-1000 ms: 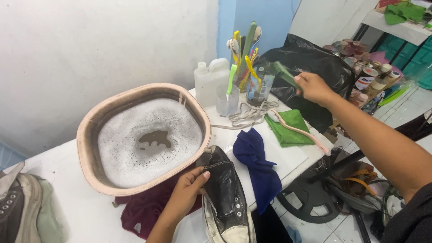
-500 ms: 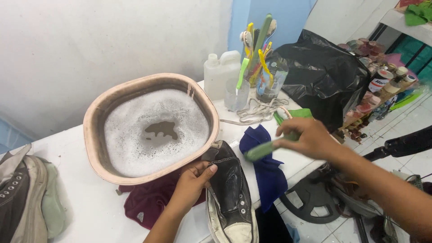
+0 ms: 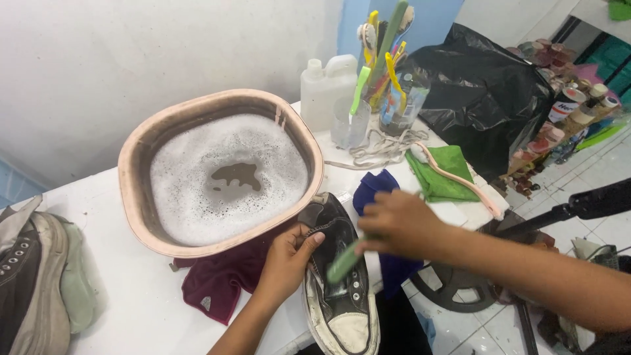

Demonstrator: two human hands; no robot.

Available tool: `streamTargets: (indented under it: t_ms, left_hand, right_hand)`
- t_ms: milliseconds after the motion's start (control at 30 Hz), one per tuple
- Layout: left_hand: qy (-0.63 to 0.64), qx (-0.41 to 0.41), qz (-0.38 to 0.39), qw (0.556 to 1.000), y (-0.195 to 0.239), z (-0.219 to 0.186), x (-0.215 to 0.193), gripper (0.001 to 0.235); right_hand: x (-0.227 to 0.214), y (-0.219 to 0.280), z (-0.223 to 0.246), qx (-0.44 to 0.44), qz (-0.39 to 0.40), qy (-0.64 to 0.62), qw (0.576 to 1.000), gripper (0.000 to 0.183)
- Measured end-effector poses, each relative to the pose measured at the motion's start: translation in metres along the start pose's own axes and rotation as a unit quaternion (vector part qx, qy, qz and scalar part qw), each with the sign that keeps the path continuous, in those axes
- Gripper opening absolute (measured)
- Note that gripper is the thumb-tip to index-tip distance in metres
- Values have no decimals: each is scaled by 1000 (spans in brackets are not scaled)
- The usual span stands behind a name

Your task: The person scrubs a black canvas sneaker with a green brush, repeatedly dipping the brush into a basin of soapy water. They clean the upper, toe, and sole areas of the shoe while holding it on a white table next to cleaning supplies.

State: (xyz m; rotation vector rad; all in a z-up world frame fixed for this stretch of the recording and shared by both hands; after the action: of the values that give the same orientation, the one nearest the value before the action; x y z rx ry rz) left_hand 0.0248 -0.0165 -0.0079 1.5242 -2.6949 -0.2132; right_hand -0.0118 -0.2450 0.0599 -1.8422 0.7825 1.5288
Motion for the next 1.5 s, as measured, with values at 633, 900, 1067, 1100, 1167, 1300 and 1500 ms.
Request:
streamTargets:
  t_ms: [633, 900, 1067, 1100, 1167, 1300, 1500]
  left_hand:
    - [69, 4, 15, 997, -2, -2, -1, 25]
    - [148, -26, 97, 984, -4, 8, 0, 21]
    - [172, -64, 119, 976, 0, -4, -1, 66]
    - [186, -72, 132, 971, 1, -12, -2, 72]
    - [180, -64, 134, 972, -4, -10, -5, 74]
    - [180, -110, 142, 967, 1, -18, -3, 85]
    - [176, -118, 103, 972, -6, 7, -11, 100]
  right_hand:
    - [-25, -14, 1, -127, -125, 26, 984, 48]
    - [-34, -10, 29, -199, -129, 36, 971, 51]
    - [-25, -17, -1, -112, -132, 21, 985, 50]
    - [-24, -15, 7, -140, -136, 21, 981, 48]
    - [-29, -26, -11, -136, -139, 34, 980, 48]
    - [-39, -26, -21, -74, -145, 61, 985, 52]
    - [-37, -35, -39, -29, -206, 69, 976, 57]
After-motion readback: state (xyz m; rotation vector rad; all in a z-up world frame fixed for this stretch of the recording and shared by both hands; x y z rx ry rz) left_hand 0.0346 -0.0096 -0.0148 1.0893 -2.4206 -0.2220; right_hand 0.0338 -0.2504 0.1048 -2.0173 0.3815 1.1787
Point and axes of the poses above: each hand's wrist, its own y-axis away from the middle knuckle, its own x-axis out of the palm, z = x × y, the point moved 3 cm from there along -y, towards the middle knuckle, and after that the axes turned 5 degrees about z, right-handed, at the moved point
